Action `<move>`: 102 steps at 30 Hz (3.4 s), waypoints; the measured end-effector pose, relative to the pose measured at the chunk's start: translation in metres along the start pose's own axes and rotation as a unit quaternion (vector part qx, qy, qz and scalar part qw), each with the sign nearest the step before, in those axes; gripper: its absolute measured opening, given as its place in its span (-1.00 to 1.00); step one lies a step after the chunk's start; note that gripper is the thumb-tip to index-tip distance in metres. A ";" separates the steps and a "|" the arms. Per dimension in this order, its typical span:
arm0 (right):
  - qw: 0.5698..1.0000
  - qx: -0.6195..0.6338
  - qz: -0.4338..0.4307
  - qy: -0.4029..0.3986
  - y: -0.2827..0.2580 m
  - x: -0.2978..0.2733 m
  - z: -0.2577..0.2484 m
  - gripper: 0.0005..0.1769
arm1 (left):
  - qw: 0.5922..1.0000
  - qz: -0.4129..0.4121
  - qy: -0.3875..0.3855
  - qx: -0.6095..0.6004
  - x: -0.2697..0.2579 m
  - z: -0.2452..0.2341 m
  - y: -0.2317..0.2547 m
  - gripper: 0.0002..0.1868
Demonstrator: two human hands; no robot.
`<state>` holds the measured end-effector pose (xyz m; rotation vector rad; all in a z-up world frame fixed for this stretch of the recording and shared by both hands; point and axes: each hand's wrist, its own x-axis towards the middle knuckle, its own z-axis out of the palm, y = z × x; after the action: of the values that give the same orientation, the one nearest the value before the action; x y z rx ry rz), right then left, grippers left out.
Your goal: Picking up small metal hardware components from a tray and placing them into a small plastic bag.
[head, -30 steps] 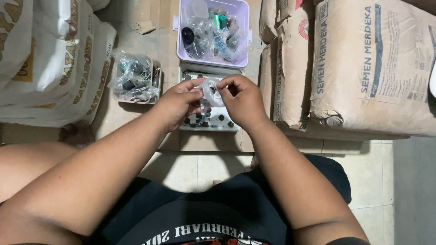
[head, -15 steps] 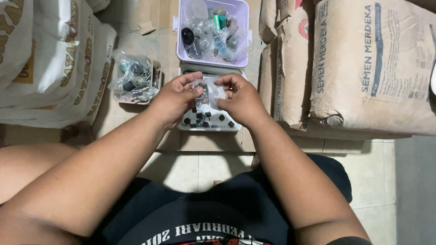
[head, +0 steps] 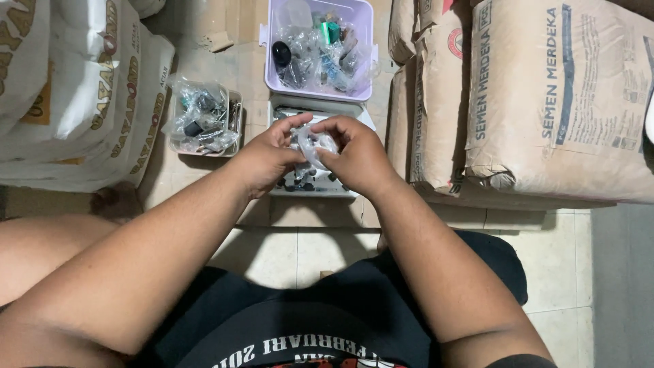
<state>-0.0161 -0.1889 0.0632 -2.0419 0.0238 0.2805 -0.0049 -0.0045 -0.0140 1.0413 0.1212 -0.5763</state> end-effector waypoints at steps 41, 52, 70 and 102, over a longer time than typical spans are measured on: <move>0.980 -0.057 0.112 0.152 0.127 0.058 -0.018 -0.79 | 0.908 0.041 0.175 0.378 -0.001 -0.014 -0.002 -0.30; 0.879 -0.453 0.049 -0.143 0.106 0.039 0.014 -0.53 | 0.915 0.025 0.181 0.361 -0.007 -0.003 0.020 -0.33; 0.903 -0.401 0.087 -0.124 0.121 0.061 0.025 -0.59 | 0.920 0.021 0.176 0.349 -0.004 -0.011 0.013 -0.33; 0.883 -0.196 -0.346 0.250 0.004 0.010 -0.011 -0.87 | 0.927 0.049 0.132 0.347 -0.020 0.014 0.015 -0.32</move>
<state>-0.0053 -0.1994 0.0626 -2.3148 -0.4715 -0.7479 -0.0165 -0.0028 0.0122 1.8073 0.1017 -0.3858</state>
